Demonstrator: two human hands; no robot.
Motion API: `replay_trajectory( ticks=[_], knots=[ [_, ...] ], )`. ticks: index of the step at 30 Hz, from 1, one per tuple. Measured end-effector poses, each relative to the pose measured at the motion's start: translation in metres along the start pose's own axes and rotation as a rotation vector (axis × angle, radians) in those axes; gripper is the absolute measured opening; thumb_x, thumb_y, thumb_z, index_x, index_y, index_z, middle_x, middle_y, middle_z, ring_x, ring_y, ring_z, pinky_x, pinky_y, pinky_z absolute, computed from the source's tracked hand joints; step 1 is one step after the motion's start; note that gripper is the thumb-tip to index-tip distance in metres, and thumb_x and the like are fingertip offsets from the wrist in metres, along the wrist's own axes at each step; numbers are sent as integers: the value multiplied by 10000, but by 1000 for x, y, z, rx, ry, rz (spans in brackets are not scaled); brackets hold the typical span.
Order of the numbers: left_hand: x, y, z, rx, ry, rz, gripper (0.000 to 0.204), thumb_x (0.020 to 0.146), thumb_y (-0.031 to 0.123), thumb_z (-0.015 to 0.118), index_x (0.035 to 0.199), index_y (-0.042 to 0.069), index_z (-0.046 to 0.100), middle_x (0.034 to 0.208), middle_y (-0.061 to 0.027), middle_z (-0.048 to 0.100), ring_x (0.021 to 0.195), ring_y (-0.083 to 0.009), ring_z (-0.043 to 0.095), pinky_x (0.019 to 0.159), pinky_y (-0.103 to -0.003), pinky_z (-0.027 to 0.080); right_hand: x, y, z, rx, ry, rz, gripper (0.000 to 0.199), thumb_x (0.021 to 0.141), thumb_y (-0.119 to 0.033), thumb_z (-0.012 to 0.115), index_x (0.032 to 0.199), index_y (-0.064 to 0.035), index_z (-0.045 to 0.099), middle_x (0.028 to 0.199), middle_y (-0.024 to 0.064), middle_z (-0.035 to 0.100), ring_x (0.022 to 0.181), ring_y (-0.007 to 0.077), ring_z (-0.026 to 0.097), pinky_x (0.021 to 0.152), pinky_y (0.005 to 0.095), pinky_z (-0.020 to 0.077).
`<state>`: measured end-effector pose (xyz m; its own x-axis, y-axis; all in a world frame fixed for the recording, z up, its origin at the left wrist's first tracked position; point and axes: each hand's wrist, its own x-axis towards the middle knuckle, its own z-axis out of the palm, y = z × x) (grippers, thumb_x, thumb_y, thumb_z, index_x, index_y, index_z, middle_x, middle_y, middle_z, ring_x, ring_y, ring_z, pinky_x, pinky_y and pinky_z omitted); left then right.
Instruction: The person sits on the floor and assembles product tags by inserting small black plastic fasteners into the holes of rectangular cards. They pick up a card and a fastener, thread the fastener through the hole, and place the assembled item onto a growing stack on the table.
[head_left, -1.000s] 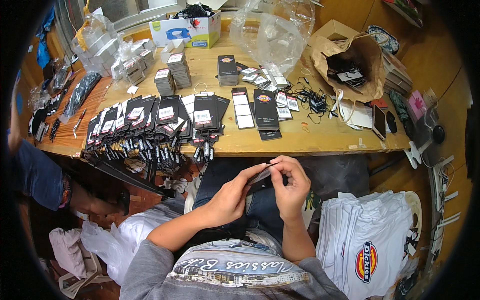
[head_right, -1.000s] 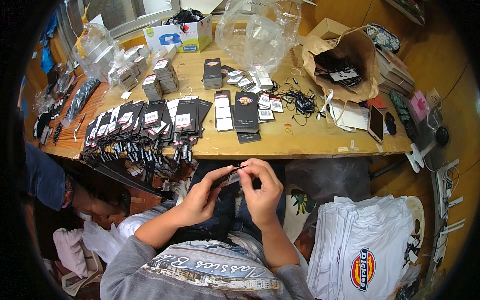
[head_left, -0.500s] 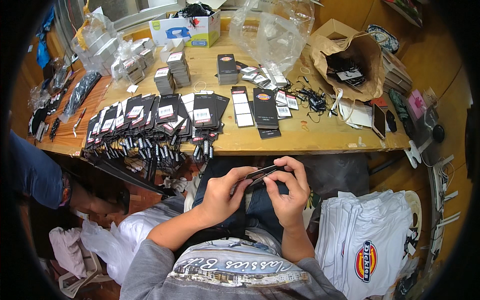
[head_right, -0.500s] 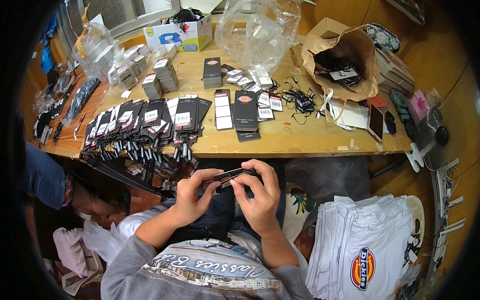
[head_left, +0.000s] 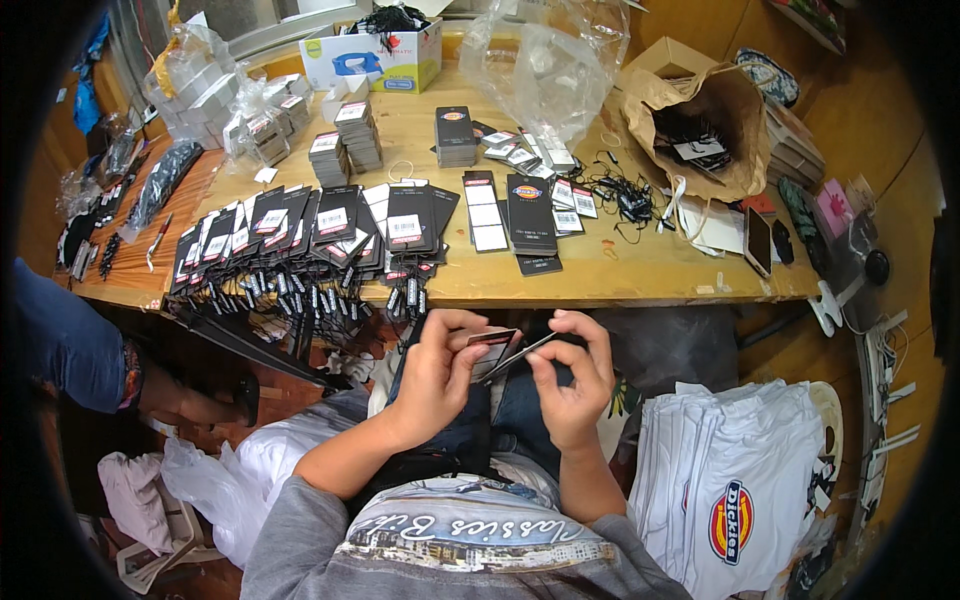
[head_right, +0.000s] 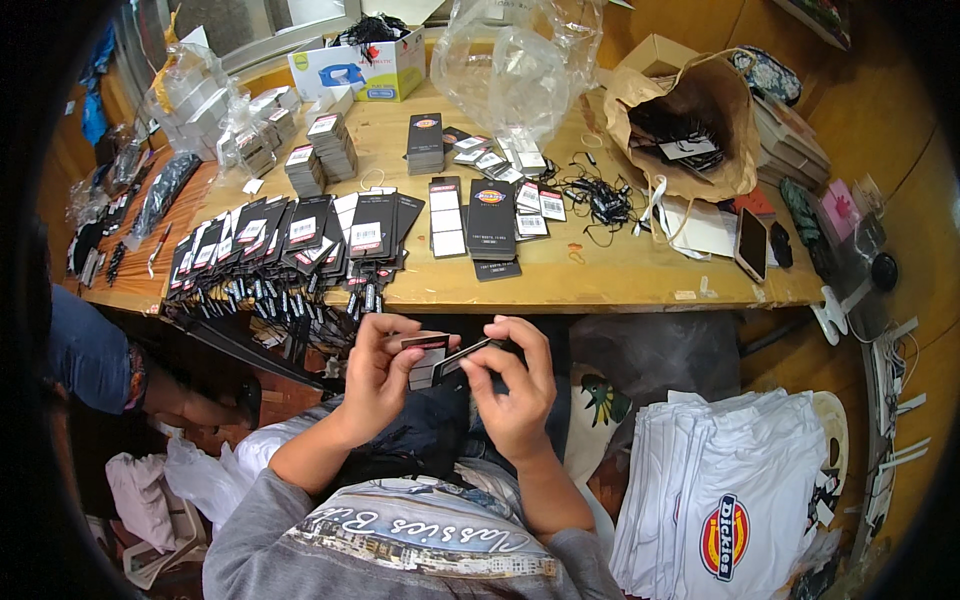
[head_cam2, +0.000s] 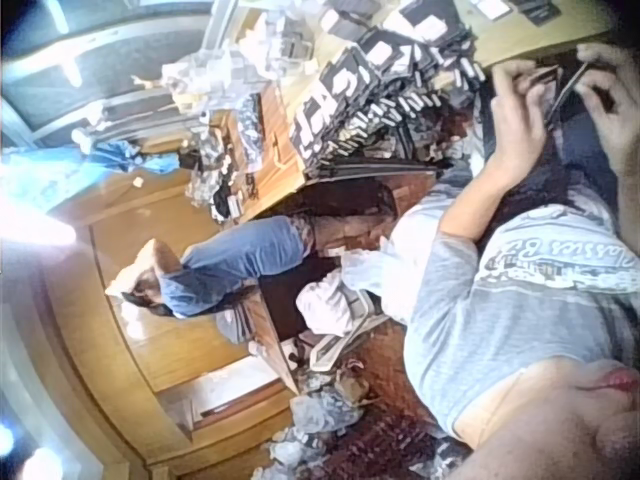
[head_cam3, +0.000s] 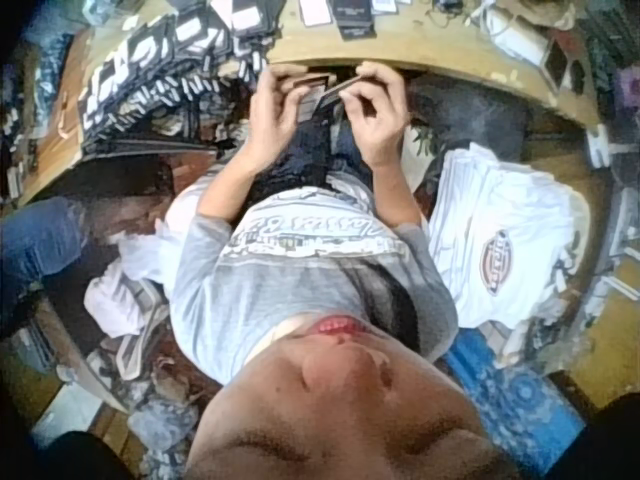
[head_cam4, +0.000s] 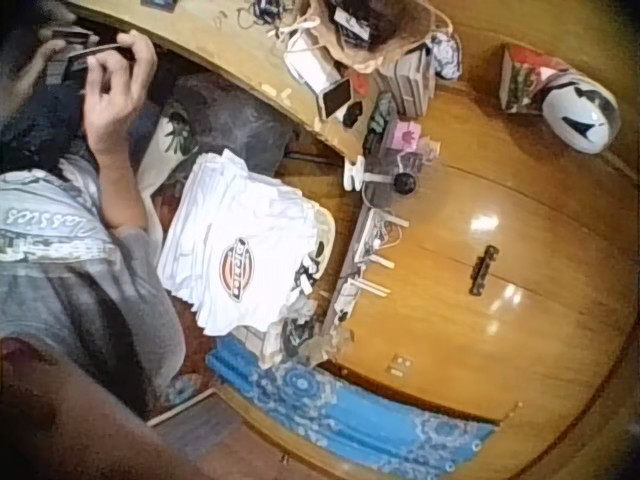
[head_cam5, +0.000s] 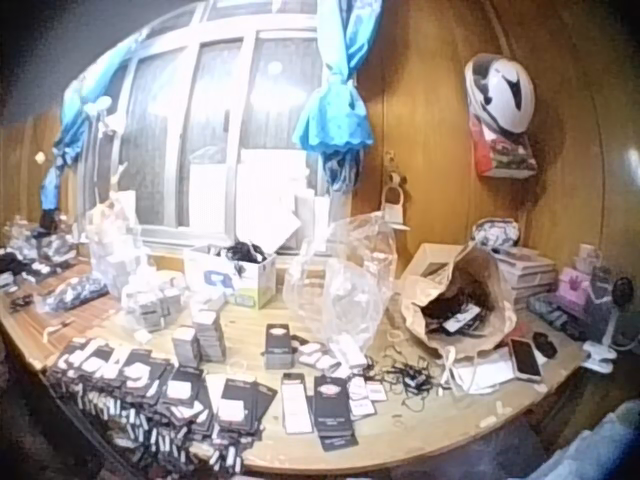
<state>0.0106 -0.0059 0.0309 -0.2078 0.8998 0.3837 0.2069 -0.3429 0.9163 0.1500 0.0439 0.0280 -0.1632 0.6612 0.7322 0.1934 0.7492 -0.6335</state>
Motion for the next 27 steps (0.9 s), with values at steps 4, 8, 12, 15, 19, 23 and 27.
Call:
replay_trajectory(
  ticks=[4, 8, 12, 15, 19, 23, 27],
  knots=[
    [-4, -2, 0, -126, 53, -12, 110, 752, -86, 508, 827, -53, 435, 857, -169, 600, 752, -123, 579, 653, -214, 469, -2, -10, 2, -153, 19, -101, 165, 583, -56, 690, 702, -63, 576, 780, 50, 476, 791, 237, 445, 693, 329, 373],
    [-3, 3, 2, -137, 23, 100, 77, 738, -101, 506, 791, -54, 475, 859, -162, 601, 763, -150, 589, 651, -233, 479, -4, -11, 2, -176, 17, -131, 177, 576, -68, 697, 704, -70, 575, 766, 40, 476, 744, 221, 428, 658, 317, 351],
    [-2, 4, 0, -56, -15, 226, 117, 714, -116, 503, 806, -44, 510, 858, -165, 599, 773, -207, 604, 656, -254, 486, -4, -14, 1, -189, 20, -123, 183, 570, -61, 693, 703, -68, 568, 761, 38, 484, 747, 219, 433, 667, 318, 343],
    [-2, 5, 0, 18, -36, 320, 152, 692, -119, 505, 819, -38, 521, 860, -168, 596, 775, -248, 606, 662, -264, 487, -5, -15, 0, -161, 23, -90, 182, 565, -55, 687, 694, -66, 559, 757, 39, 488, 748, 216, 442, 676, 319, 338],
    [-1, 3, -2, 128, -53, 480, 175, 666, -113, 514, 818, -28, 525, 872, -158, 592, 794, -268, 600, 670, -282, 483, -4, -19, 0, -137, 15, -64, 170, 575, -58, 677, 689, -64, 551, 750, 42, 488, 741, 218, 454, 678, 320, 338],
    [7, 10, -9, 130, -173, 452, 182, 658, -102, 519, 819, -19, 534, 869, -149, 589, 811, -277, 588, 677, -303, 477, -3, -16, 1, -105, 26, -65, 159, 591, -88, 675, 681, -61, 547, 738, 46, 490, 730, 220, 463, 679, 320, 337],
    [10, 9, -15, 27, -270, 328, 141, 702, -79, 511, 829, -24, 539, 860, -136, 583, 808, -236, 580, 706, -290, 461, -5, -9, 2, -80, 17, -71, 162, 601, -128, 673, 673, -59, 546, 724, 46, 503, 722, 222, 474, 681, 320, 339]
  ],
)
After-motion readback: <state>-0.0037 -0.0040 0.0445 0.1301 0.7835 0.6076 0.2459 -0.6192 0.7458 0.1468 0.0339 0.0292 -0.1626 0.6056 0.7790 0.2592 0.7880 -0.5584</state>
